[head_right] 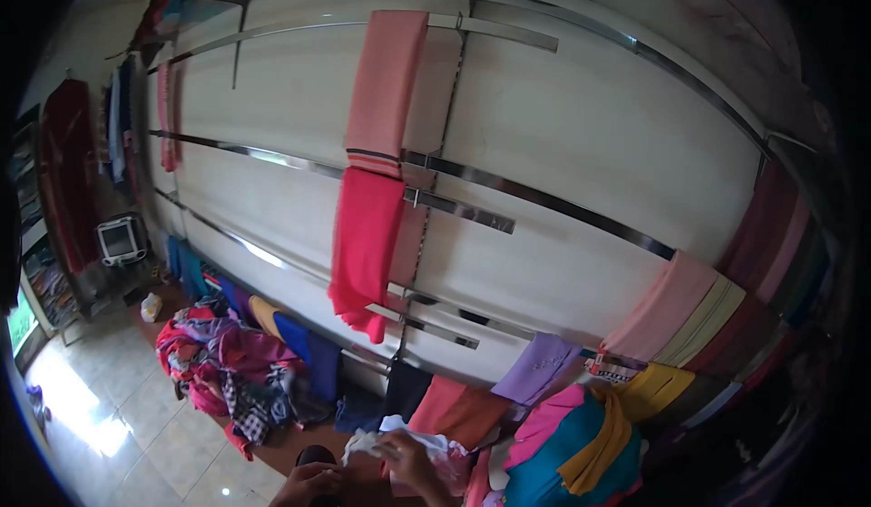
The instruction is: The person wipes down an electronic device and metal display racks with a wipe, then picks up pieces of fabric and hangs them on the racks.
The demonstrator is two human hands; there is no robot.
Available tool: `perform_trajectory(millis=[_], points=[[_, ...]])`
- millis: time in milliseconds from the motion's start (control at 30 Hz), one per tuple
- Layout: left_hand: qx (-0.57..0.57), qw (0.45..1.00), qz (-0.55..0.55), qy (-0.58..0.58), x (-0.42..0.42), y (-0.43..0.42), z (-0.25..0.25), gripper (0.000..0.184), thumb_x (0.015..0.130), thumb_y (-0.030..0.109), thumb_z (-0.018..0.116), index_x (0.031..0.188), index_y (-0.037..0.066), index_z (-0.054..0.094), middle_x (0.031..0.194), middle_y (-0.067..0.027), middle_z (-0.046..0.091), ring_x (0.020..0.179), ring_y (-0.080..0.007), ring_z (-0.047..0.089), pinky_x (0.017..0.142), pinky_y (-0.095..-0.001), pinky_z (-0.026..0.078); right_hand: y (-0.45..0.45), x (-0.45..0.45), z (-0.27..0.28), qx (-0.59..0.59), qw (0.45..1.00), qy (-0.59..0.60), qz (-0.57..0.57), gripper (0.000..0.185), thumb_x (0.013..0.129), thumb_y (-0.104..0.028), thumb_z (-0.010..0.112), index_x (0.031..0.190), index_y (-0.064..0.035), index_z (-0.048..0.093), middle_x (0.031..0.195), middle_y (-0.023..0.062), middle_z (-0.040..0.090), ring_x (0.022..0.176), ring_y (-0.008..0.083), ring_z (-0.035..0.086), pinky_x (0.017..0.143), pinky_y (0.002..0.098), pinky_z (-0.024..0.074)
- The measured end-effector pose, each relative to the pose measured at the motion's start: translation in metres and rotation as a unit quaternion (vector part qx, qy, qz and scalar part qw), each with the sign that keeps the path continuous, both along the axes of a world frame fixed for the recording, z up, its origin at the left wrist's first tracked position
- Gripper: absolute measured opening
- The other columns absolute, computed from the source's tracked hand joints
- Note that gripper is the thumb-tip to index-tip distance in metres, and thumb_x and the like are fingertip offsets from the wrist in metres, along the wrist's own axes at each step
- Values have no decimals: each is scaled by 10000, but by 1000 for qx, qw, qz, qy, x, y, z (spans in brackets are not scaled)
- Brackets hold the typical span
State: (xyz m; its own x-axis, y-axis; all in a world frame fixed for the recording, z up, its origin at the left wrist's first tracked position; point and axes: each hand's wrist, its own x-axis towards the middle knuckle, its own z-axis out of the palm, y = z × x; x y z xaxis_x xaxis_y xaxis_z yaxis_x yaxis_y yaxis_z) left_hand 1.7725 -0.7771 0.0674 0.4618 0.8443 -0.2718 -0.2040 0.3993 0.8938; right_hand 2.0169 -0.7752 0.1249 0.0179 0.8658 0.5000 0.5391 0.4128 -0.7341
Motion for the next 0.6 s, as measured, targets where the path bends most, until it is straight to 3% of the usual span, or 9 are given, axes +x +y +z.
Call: perform_trajectory(millis=[33, 100, 167, 267, 333, 400, 433, 467, 600], points=[[-9, 1000, -17, 20, -1, 27, -8, 343, 912, 214, 632, 1190, 26, 561, 1010, -88, 664, 937, -213, 662, 739, -311, 558, 23, 20, 12, 13, 1000, -10, -5, 174, 797, -90, 723, 907, -22, 607, 886, 120, 620, 827, 282, 637, 730, 350, 512], [55, 997, -46, 27, -1, 85, 12, 304, 888, 185, 659, 1117, -7, 604, 922, -74, 669, 837, -164, 644, 720, -291, 530, 68, 55, 65, 112, 985, -100, -87, 194, 786, -99, 719, 937, -35, 617, 931, 130, 628, 852, 305, 631, 754, 367, 516], [94, 993, -35, 65, 6, 158, 39, 278, 849, 166, 709, 1036, -28, 643, 818, -47, 673, 788, -121, 628, 706, -257, 501, 113, 81, 147, 164, 968, -103, -161, 247, 755, -16, 697, 991, -34, 625, 959, 140, 640, 883, 313, 627, 783, 380, 507], [230, 971, 5, 56, 14, 259, 126, 293, 856, 160, 700, 1060, -37, 627, 857, -65, 671, 806, -120, 625, 708, -254, 501, 175, 108, 297, 347, 886, -159, -262, 274, 705, 32, 699, 969, -7, 637, 944, 142, 659, 851, 294, 625, 744, 359, 499], [259, 966, 10, -1, 24, 314, 187, 301, 861, 160, 693, 1071, -41, 613, 900, -84, 666, 828, -118, 615, 711, -256, 501, 208, 112, 386, 460, 821, -163, -296, 263, 694, 63, 686, 948, 3, 652, 930, 142, 661, 839, 290, 621, 738, 356, 498], [311, 949, 6, 38, 34, 344, 262, 280, 864, 143, 682, 1061, -42, 606, 925, -94, 658, 849, -128, 617, 764, -268, 510, 232, 109, 463, 524, 760, -212, -321, 329, 707, 98, 659, 1012, -26, 679, 924, 122, 658, 882, 274, 613, 771, 339, 498], [431, 899, 16, 76, 41, 361, 291, 273, 858, 123, 682, 1059, -45, 604, 910, -87, 660, 849, -129, 626, 773, -269, 512, 244, 110, 493, 536, 748, -207, -333, 331, 716, 94, 663, 1018, -40, 684, 937, 113, 652, 900, 263, 608, 779, 333, 499], [404, 914, 6, 24, 51, 371, 320, 262, 841, 98, 693, 1050, -39, 613, 907, -79, 664, 853, -135, 633, 762, -273, 512, 260, 120, 519, 559, 738, -198, -322, 328, 722, 80, 673, 1021, -55, 687, 958, 108, 646, 900, 264, 610, 779, 338, 503], [629, 769, 66, 91, 90, 387, 467, 287, 754, 65, 742, 1013, -15, 647, 881, -110, 689, 843, -169, 667, 756, -293, 508, 298, 143, 620, 590, 702, -245, -315, 243, 769, 89, 631, 958, -50, 696, 1001, 98, 663, 921, 274, 628, 750, 338, 531]])
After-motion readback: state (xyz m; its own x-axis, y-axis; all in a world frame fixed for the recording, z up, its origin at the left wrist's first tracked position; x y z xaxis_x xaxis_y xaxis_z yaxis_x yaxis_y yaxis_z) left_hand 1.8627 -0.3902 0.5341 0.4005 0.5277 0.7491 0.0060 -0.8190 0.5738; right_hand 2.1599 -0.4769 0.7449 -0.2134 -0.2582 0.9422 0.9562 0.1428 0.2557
